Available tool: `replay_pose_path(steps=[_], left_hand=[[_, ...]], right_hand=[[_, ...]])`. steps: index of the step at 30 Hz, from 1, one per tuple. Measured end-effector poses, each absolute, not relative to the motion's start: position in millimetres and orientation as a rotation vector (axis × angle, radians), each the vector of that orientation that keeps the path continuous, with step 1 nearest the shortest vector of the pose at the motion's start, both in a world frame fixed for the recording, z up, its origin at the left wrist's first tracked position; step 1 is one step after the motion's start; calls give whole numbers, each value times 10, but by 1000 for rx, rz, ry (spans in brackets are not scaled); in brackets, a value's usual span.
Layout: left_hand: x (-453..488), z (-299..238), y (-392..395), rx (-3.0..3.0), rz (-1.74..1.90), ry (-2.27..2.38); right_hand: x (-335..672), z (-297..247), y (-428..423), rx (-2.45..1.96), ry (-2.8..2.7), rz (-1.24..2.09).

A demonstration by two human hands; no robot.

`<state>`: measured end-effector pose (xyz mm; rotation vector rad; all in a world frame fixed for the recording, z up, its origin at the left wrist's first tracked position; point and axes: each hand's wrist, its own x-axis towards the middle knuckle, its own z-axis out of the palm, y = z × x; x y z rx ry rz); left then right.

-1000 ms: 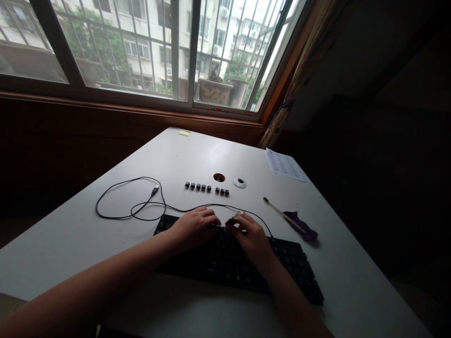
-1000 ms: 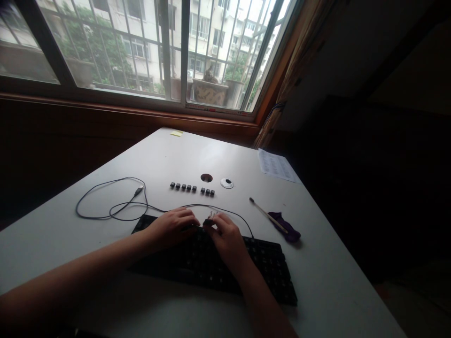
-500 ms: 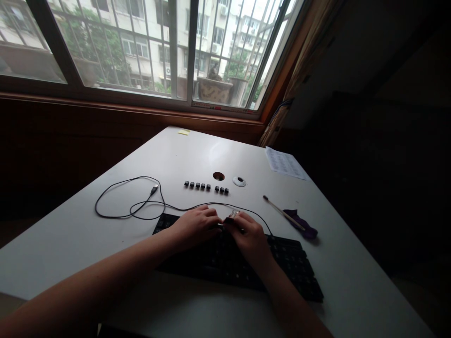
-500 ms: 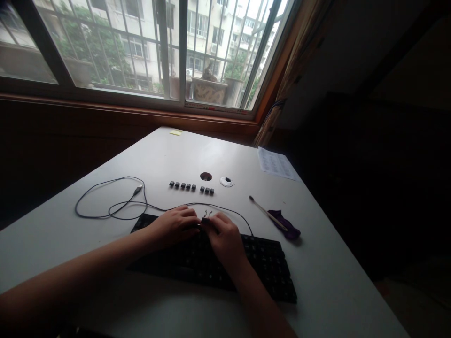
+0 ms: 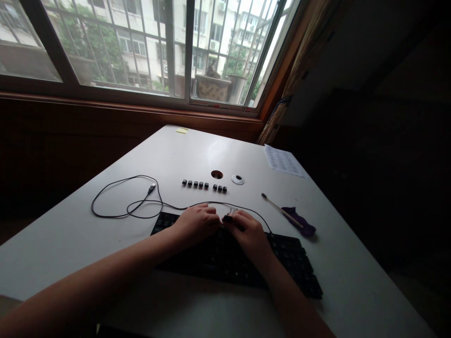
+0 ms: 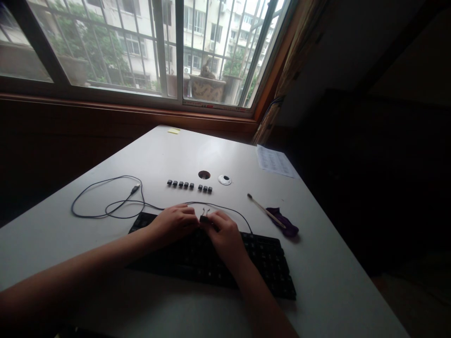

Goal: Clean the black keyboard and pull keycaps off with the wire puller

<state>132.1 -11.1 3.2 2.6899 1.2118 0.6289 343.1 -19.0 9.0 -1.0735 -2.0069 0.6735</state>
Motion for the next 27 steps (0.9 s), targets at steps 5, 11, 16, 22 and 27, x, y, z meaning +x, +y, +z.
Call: replay_pose_path(steps=[5, 11, 16, 22, 27], left_hand=[[1330, 24, -120, 2703, 626, 1192], [1321, -8, -122, 2705, 661, 1185], [1311, -21, -108, 2636, 676, 1190], [1315, 5, -94, 2617, 683, 1150], [1331, -4, -99, 2688, 707, 1145]], right_hand=[[3454, 88, -164, -1069, -2009, 682], [3433, 53, -153, -1079, -2016, 670], [3414, 20, -169, -1079, -1998, 642], [3405, -13, -178, -1112, -1964, 590], [3404, -17, -144, -1125, -1975, 581]])
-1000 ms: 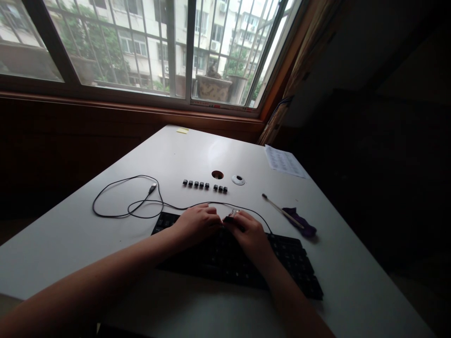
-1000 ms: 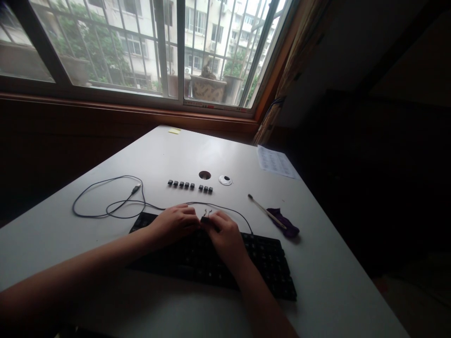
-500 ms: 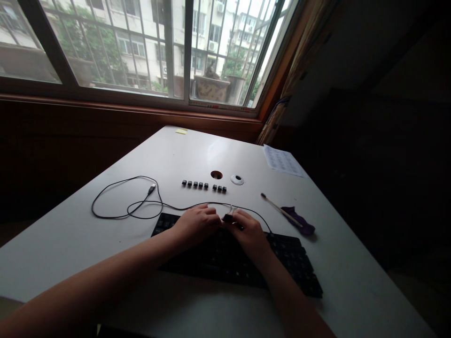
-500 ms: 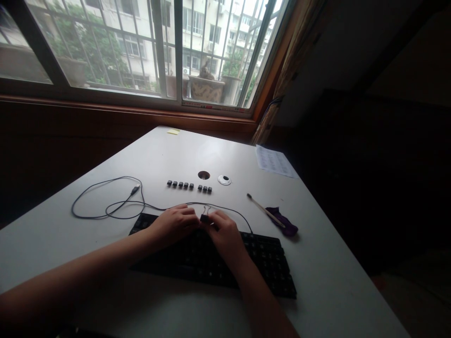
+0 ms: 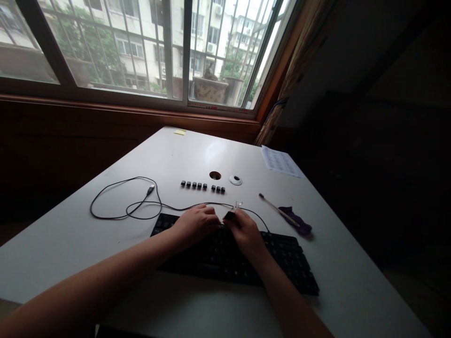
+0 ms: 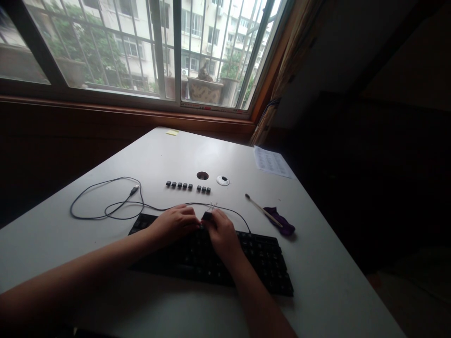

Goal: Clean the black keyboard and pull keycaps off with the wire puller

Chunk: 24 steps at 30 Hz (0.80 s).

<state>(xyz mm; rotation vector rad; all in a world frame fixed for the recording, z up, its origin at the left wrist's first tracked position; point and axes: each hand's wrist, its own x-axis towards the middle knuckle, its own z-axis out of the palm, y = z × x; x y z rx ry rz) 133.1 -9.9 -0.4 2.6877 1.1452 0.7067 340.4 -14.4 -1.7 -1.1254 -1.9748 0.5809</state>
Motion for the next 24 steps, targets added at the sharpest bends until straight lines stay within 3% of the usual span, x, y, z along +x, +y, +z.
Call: replay_pose_path(steps=[24], left_hand=[[1354, -37, -114, 2722, 697, 1162]], right_hand=[[3406, -47, -175, -1077, -1855, 567]])
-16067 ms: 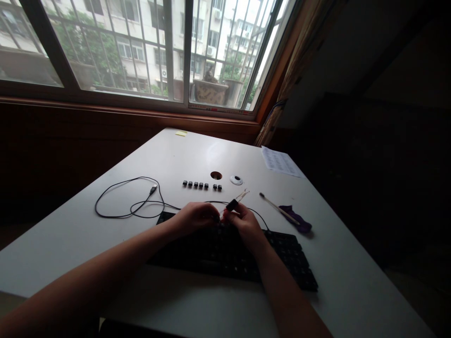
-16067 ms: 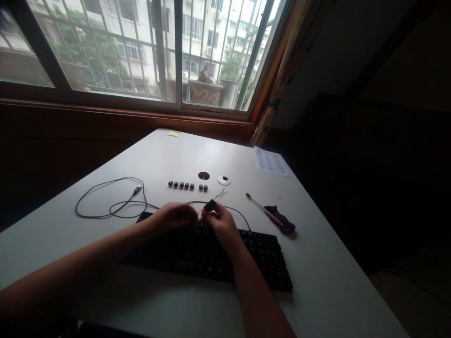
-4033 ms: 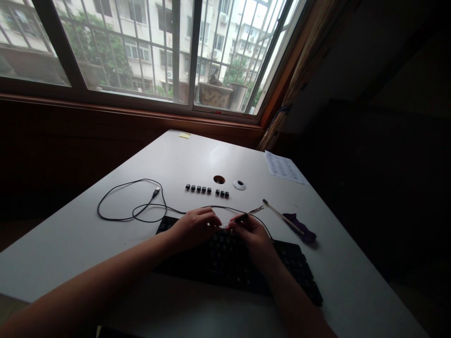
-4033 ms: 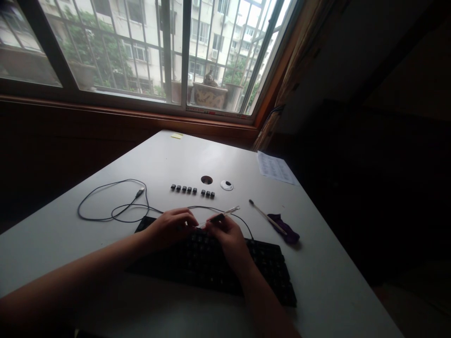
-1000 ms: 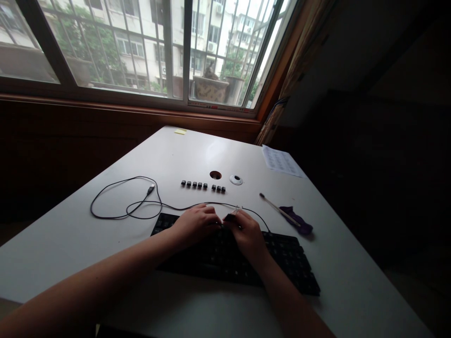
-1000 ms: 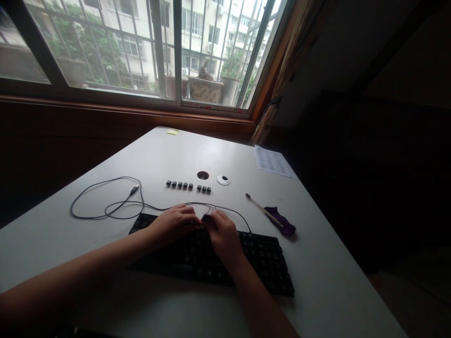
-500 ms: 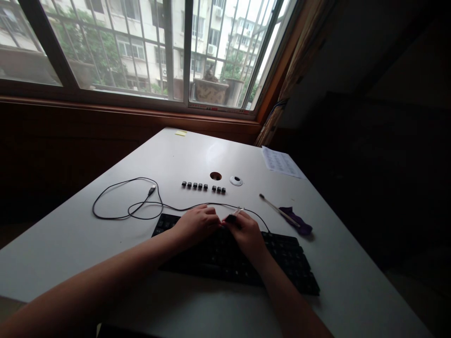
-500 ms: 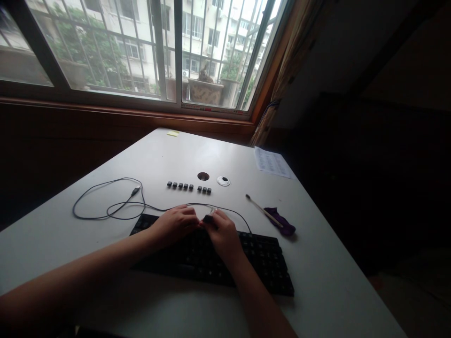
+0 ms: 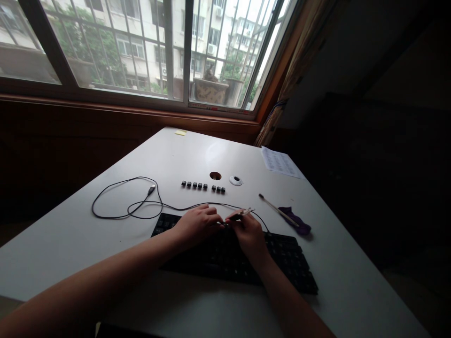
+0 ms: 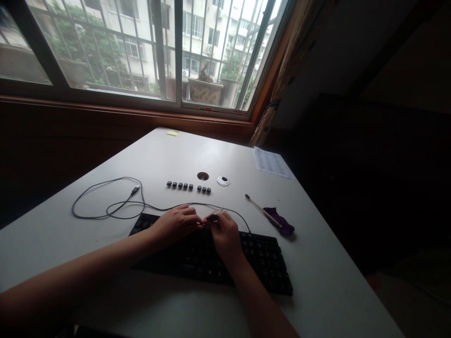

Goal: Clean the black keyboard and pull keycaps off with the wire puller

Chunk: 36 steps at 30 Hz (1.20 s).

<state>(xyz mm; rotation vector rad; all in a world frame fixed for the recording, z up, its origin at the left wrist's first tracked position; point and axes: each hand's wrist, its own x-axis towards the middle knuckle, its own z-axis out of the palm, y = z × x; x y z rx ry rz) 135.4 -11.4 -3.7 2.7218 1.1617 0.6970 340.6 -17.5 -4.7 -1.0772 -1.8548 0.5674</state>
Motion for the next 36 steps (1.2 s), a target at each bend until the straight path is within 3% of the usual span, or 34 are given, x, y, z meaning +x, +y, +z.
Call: replay_pose_path(steps=[16, 36], left_hand=[[1331, 9, -154, 2430, 966, 1125], [1340, 47, -179, 2373, 947, 1109]], right_hand=[[3437, 23, -145, -976, -1709, 905], [3423, 52, -170, -965, -1696, 1074]])
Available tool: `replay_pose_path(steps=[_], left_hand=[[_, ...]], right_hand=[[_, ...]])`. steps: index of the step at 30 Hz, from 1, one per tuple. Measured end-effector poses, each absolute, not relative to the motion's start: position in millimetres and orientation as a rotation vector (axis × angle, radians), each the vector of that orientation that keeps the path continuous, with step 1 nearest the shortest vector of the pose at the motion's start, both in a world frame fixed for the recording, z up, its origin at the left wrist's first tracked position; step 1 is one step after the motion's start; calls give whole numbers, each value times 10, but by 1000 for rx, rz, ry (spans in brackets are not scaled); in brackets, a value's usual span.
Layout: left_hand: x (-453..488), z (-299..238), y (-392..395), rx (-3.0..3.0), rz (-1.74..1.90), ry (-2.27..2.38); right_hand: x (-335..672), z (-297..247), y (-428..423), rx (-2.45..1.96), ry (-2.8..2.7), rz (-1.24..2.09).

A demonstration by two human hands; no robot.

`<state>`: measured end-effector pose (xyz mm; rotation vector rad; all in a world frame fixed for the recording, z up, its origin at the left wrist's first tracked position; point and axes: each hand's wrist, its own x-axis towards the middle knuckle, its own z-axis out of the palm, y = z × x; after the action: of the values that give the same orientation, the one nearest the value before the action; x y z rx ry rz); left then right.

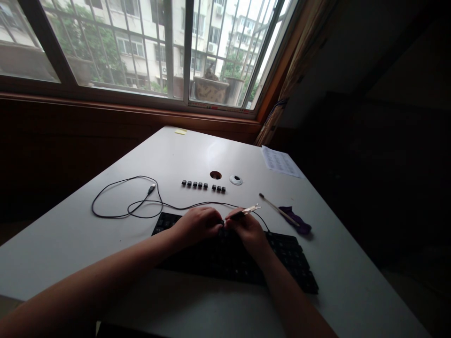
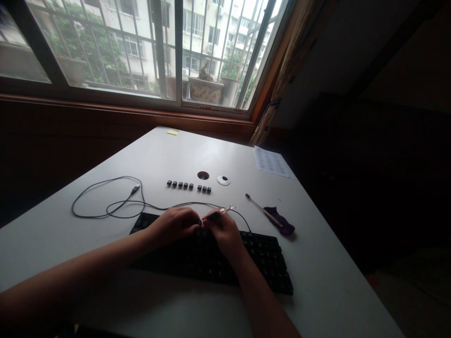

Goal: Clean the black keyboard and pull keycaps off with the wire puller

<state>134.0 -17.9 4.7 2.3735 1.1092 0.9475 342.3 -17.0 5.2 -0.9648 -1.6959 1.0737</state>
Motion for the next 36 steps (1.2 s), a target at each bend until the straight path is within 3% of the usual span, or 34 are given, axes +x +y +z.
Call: replay_pose_path(steps=[16, 36], left_hand=[[1206, 45, -34, 2024, 866, 807], [1197, 68, -31, 1819, 769, 794]], right_hand=[[3452, 65, -160, -1012, -1611, 1191], [3441, 42, -159, -1011, -1542, 1241]])
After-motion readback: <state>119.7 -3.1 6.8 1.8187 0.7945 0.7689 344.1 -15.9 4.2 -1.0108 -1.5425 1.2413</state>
